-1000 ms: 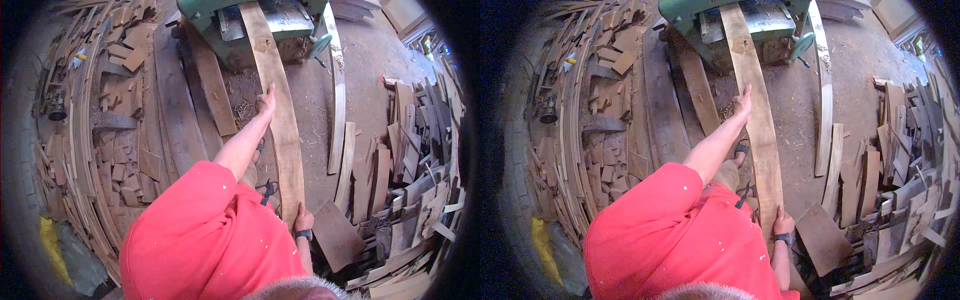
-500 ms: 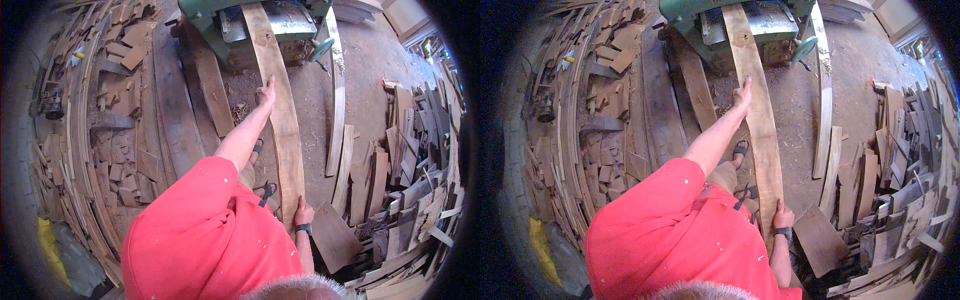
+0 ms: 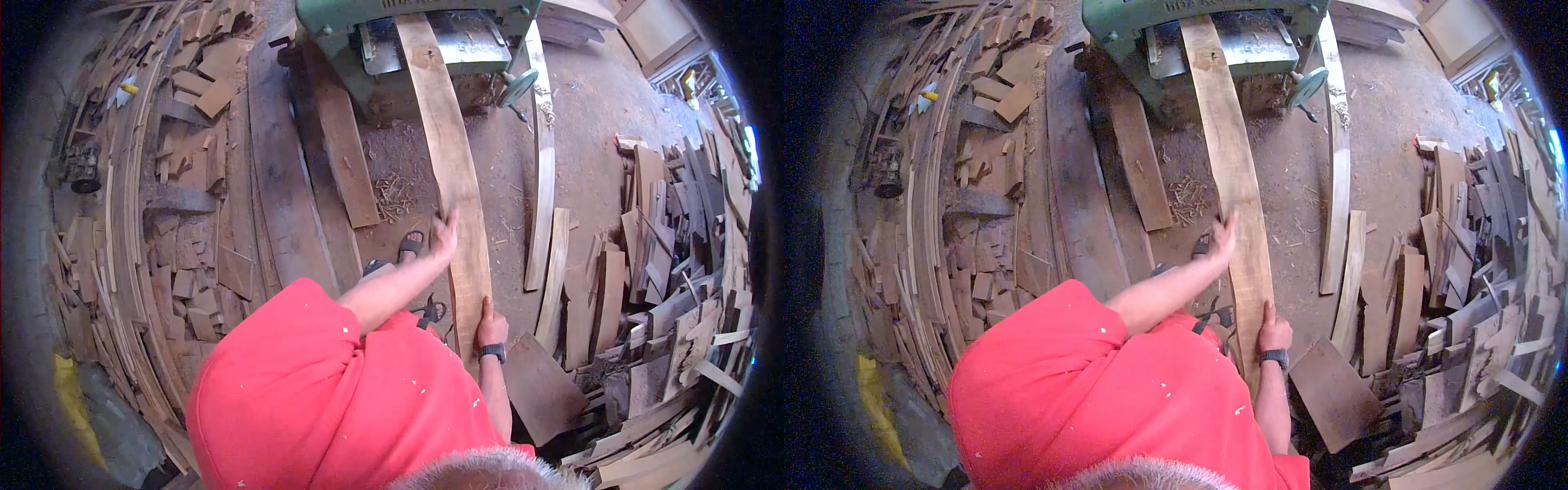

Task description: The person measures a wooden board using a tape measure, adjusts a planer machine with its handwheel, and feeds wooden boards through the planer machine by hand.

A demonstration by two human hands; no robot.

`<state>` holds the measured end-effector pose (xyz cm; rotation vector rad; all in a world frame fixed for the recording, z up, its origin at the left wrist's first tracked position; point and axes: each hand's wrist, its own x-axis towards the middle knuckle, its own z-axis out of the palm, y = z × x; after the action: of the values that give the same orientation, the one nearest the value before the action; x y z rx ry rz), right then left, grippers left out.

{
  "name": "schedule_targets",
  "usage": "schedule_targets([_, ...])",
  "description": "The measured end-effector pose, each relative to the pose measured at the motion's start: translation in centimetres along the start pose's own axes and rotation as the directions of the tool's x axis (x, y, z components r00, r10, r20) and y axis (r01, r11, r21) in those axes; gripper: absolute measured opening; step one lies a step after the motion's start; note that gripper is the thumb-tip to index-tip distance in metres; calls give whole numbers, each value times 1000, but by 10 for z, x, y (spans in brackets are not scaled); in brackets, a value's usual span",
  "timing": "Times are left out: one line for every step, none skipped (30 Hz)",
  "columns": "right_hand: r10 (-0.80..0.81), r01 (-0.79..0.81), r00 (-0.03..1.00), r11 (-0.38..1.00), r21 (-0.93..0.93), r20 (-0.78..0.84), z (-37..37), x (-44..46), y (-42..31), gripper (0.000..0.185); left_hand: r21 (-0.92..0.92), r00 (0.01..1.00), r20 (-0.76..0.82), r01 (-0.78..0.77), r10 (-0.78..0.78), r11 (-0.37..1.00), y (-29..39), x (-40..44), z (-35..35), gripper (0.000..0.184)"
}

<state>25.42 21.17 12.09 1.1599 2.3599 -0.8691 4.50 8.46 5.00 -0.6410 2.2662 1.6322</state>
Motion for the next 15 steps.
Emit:
schedule_targets([4,-4,1000,1000,-23,6,2,3,-2,83,16,999,-48,14,-13,1000,-13,-21,4,75])
schedule_targets([-1,1,1000,1000,-21,6,3,6,-3,83,15,999,-52,11,-10,1000,-14,-36,-1,75])
schedule_targets([-7,7,1000,1000,-23,7,4,8,-3,84,106,998,26,56,-59,993,-8,-50,-8,76])
schedule_targets([-11,11,1000,1000,-24,7,3,9,-7,84,199,988,101,92,-114,976,0,-60,-14,76])
schedule_targets([-11,11,1000,1000,-23,3,1,9,-10,84,144,988,135,59,-79,988,16,-64,-24,78])
schedule_targets([-16,16,1000,1000,-7,12,-1,9,-13,84,142,987,139,57,-77,988,9,-58,-21,78])
schedule_targets([-21,21,1000,1000,7,22,-5,9,-16,85,98,991,130,10,-23,995,-4,-48,-16,79])
schedule_targets([-23,23,1000,1000,4,17,-5,11,-17,85,53,993,115,-37,31,998,-6,-43,-13,80])
schedule_targets([-36,35,999,999,29,15,-3,15,-17,84,48,993,113,-38,33,998,-8,-38,-11,80])
schedule_targets([-49,48,999,997,55,14,0,19,-15,83,83,995,99,-38,30,996,-6,-35,-11,80])
schedule_targets([-52,51,999,997,51,14,4,24,-8,83,117,996,86,-35,25,993,-6,-32,-10,81])
schedule_targets([-102,100,995,989,111,9,7,30,-1,80,117,996,87,-34,24,993,-5,-28,-11,81])
schedule_targets([-148,146,989,974,174,-2,6,33,5,77,122,995,86,-60,49,991,-7,-23,-10,81])
schedule_targets([-144,143,990,974,177,-9,2,31,15,77,125,993,84,-89,79,988,-8,-18,-8,81])
schedule_targets([-209,210,977,941,265,-32,-4,25,28,72,161,998,54,-47,39,986,8,-23,-13,81])
